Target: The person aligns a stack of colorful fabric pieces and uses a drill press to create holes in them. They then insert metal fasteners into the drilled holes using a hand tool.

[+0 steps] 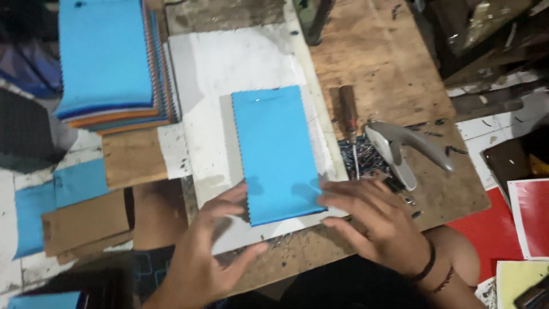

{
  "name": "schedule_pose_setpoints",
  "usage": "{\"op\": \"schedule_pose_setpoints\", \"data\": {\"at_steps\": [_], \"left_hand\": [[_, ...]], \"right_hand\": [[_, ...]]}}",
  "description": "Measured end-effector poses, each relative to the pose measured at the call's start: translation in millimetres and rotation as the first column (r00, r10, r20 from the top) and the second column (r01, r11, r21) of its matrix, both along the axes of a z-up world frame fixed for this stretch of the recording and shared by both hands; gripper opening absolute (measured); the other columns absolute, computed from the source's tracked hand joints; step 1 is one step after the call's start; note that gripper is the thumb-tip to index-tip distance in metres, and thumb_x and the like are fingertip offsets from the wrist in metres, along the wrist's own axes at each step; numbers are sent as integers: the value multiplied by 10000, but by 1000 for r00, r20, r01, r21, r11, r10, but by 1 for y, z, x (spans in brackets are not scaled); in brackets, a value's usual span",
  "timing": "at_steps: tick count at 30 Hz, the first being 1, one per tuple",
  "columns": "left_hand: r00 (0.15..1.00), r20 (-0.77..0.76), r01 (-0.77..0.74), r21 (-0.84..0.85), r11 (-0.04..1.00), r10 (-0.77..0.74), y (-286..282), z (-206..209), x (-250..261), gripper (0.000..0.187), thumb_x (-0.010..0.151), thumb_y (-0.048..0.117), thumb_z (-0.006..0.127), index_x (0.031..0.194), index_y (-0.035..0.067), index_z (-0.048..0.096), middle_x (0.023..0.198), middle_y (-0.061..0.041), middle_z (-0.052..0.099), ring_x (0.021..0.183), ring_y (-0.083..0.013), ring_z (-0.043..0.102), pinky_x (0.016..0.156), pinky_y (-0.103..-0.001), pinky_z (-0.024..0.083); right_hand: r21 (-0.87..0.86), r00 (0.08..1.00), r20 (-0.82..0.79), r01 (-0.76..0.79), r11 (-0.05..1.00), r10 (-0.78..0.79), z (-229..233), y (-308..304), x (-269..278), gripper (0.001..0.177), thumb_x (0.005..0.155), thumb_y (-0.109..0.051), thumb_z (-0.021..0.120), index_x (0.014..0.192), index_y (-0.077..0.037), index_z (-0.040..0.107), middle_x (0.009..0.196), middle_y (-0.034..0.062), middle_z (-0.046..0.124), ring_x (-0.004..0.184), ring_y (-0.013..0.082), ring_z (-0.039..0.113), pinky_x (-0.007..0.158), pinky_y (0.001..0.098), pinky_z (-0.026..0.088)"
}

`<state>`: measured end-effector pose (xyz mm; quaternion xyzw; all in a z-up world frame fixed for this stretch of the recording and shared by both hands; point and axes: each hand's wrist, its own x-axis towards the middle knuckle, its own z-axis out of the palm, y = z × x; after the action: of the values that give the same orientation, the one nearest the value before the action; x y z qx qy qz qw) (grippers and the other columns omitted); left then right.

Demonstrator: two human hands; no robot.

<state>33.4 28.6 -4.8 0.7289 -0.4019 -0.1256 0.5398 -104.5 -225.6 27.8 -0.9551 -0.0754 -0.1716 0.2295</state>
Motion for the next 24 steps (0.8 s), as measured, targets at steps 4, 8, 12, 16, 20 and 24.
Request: {"op": "schedule_pose_setpoints", "data": {"at_steps": [4, 8, 12, 16, 20, 24], "left_hand": [[928, -364, -91, -27, 996, 75, -21, 22, -16, 843, 904, 426, 618, 1553, 17, 269, 1701, -167, 298, 1574, -288, 297, 1244, -445, 259], [681, -697, -109, 206, 972, 224, -44, 21, -16, 886, 923, 404, 545, 1656, 284, 62, 1769, 14, 60, 1616, -169, 98, 1261, -433, 195], [638, -700, -182, 267, 946, 320, -47, 8, -14, 903, 878, 399, 598, 1653, 291, 146, 1761, 25, 150, 1610, -175, 177, 1251, -407, 254], [615, -720, -223, 234, 946, 323, -60, -1, 9, 901, 874, 334, 639, 1644, 322, 171, 1754, 0, 197, 1624, -135, 143, 1241, -407, 232], [734, -643, -259, 30, 965, 217, -83, 17, 46, 925, 938, 351, 596, 1636, 116, 37, 1664, -300, 131, 1538, -447, 114, 1184, -596, 204], [754, -623, -224, 54, 973, 208, -98, 25, 67, 882, 1019, 257, 514, 1641, 17, -64, 1637, -404, 76, 1516, -594, 47, 1159, -723, 152]], "right_hand": [[513, 915, -314, 387, 766, -253, -2, 14, 7, 571, 974, -290, 544, 1473, -24, 462, 1535, 129, 534, 1450, 233, 473, 1194, 375, 356], [692, 875, -463, 457, 558, -141, -11, 24, 27, 746, 986, -505, 386, 1600, -121, 211, 1698, 146, 245, 1463, 286, 442, 1197, 488, 314], [599, 869, -471, 441, 669, -151, -20, 23, 31, 729, 1012, -378, 449, 1615, -95, 154, 1676, 163, 272, 1519, 326, 337, 1190, 482, 332], [573, 850, -492, 479, 665, -188, -24, 3, 58, 751, 993, -425, 446, 1612, -100, 174, 1609, 186, 399, 1433, 321, 475, 1149, 459, 433], [568, 835, -489, 525, 634, -253, -14, -12, 102, 719, 995, -396, 466, 1580, -23, 282, 1551, 253, 450, 1438, 383, 442, 1148, 531, 395], [528, 816, -486, 560, 638, -313, -32, -25, 137, 616, 1032, -290, 493, 1557, 13, 381, 1517, 294, 486, 1453, 414, 408, 1177, 541, 355]]}}
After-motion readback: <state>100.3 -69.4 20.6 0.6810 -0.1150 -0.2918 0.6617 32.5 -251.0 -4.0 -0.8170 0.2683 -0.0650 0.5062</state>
